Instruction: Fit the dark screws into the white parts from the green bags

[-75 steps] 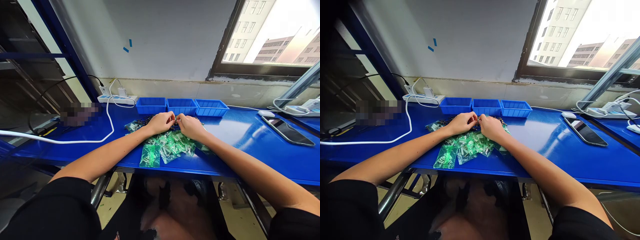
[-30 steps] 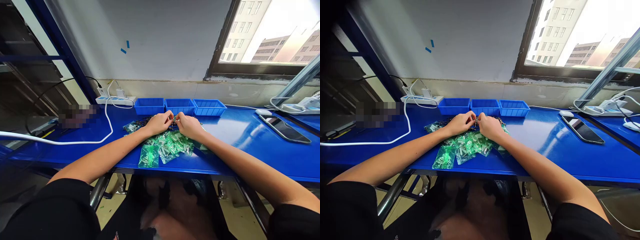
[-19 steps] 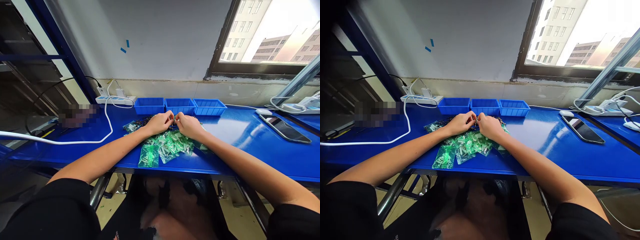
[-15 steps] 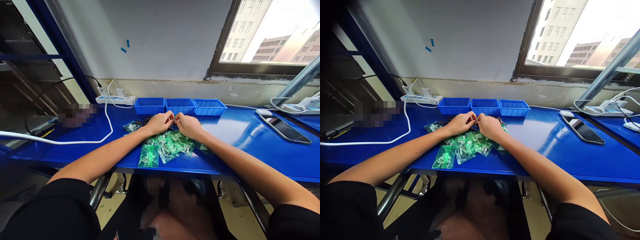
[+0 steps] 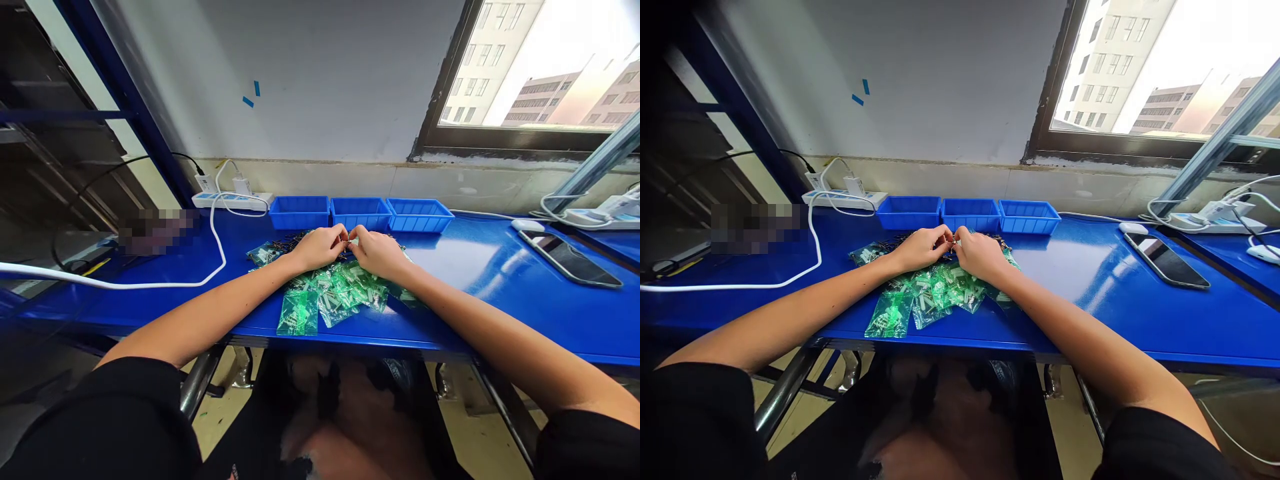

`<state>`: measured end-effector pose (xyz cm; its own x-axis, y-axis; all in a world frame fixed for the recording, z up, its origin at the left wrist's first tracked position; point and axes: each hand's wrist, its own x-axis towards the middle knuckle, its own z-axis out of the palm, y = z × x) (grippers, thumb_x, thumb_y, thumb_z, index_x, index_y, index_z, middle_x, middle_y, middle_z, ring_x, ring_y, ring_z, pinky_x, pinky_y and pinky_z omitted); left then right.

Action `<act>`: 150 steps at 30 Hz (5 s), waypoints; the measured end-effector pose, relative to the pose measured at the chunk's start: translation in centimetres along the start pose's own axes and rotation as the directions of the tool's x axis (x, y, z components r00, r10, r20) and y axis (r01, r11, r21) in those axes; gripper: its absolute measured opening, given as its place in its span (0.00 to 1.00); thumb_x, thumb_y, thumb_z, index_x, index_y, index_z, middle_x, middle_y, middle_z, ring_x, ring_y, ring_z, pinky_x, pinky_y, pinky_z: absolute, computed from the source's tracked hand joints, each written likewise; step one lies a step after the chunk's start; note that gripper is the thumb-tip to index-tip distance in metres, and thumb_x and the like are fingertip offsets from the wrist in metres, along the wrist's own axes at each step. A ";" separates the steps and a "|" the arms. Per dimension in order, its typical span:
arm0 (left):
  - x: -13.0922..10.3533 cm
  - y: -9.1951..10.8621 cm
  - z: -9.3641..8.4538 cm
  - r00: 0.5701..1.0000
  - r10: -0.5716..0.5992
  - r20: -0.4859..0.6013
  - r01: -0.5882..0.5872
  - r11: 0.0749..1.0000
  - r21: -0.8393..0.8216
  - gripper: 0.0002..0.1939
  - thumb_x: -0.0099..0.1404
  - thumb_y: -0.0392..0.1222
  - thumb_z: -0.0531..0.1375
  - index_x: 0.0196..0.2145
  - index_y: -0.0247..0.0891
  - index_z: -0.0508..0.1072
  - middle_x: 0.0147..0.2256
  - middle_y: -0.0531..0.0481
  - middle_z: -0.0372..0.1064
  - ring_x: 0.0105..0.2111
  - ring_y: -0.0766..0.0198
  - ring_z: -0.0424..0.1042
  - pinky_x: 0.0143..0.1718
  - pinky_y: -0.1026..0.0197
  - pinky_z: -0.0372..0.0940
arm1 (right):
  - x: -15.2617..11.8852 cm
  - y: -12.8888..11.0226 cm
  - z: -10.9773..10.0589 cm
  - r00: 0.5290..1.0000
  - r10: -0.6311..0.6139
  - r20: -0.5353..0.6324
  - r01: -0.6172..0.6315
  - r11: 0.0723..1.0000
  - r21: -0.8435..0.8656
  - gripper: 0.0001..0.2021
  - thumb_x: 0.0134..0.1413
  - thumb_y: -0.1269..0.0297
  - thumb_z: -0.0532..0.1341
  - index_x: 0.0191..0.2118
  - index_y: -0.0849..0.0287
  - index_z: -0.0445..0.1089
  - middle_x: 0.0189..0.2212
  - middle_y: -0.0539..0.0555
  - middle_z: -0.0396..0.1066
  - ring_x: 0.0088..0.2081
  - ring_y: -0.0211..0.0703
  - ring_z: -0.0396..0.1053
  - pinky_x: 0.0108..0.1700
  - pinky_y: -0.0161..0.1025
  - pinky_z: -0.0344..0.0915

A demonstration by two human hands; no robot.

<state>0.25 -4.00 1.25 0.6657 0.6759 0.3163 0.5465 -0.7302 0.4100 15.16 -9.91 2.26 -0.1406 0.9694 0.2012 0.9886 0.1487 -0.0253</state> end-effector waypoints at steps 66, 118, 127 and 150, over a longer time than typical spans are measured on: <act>0.1 -0.1 0.0 0.999 -0.013 -0.040 0.015 0.998 0.054 0.14 0.64 0.43 0.49 0.28 0.36 0.71 0.25 0.48 0.71 0.24 0.63 0.66 0.24 0.63 0.52 | 0.2 0.3 0.4 0.999 -0.007 -0.051 0.009 0.999 0.038 0.12 0.60 0.67 0.50 0.48 0.61 0.61 0.37 0.56 0.75 0.39 0.48 0.72 0.30 0.36 0.52; 0.3 -0.4 0.2 0.996 0.018 -0.082 -0.016 0.999 0.030 0.13 0.62 0.40 0.52 0.26 0.35 0.74 0.25 0.48 0.72 0.26 0.64 0.68 0.27 0.63 0.55 | 0.2 0.2 0.4 0.999 0.014 -0.051 -0.015 1.000 -0.013 0.13 0.63 0.66 0.48 0.49 0.60 0.62 0.40 0.57 0.74 0.42 0.50 0.72 0.32 0.37 0.56; 0.4 -0.3 0.1 0.998 0.011 -0.059 -0.007 0.998 0.063 0.11 0.61 0.40 0.54 0.27 0.35 0.75 0.28 0.47 0.74 0.29 0.61 0.70 0.29 0.62 0.57 | 0.3 0.2 0.4 0.998 0.036 -0.048 -0.038 0.999 -0.033 0.13 0.62 0.66 0.49 0.49 0.60 0.62 0.40 0.58 0.75 0.41 0.49 0.72 0.34 0.37 0.57; 0.1 0.1 0.0 0.998 0.003 -0.056 0.005 0.989 0.151 0.11 0.60 0.41 0.53 0.26 0.37 0.72 0.26 0.48 0.73 0.30 0.58 0.70 0.27 0.61 0.56 | 0.1 0.0 0.1 1.000 0.019 -0.021 -0.020 0.999 -0.048 0.13 0.62 0.67 0.48 0.48 0.60 0.64 0.41 0.59 0.74 0.42 0.51 0.71 0.35 0.38 0.59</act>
<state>0.36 -3.99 1.27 0.6380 0.6779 0.3654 0.6203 -0.7335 0.2779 15.18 -9.77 2.17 -0.1204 0.9679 0.2207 0.9927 0.1195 0.0177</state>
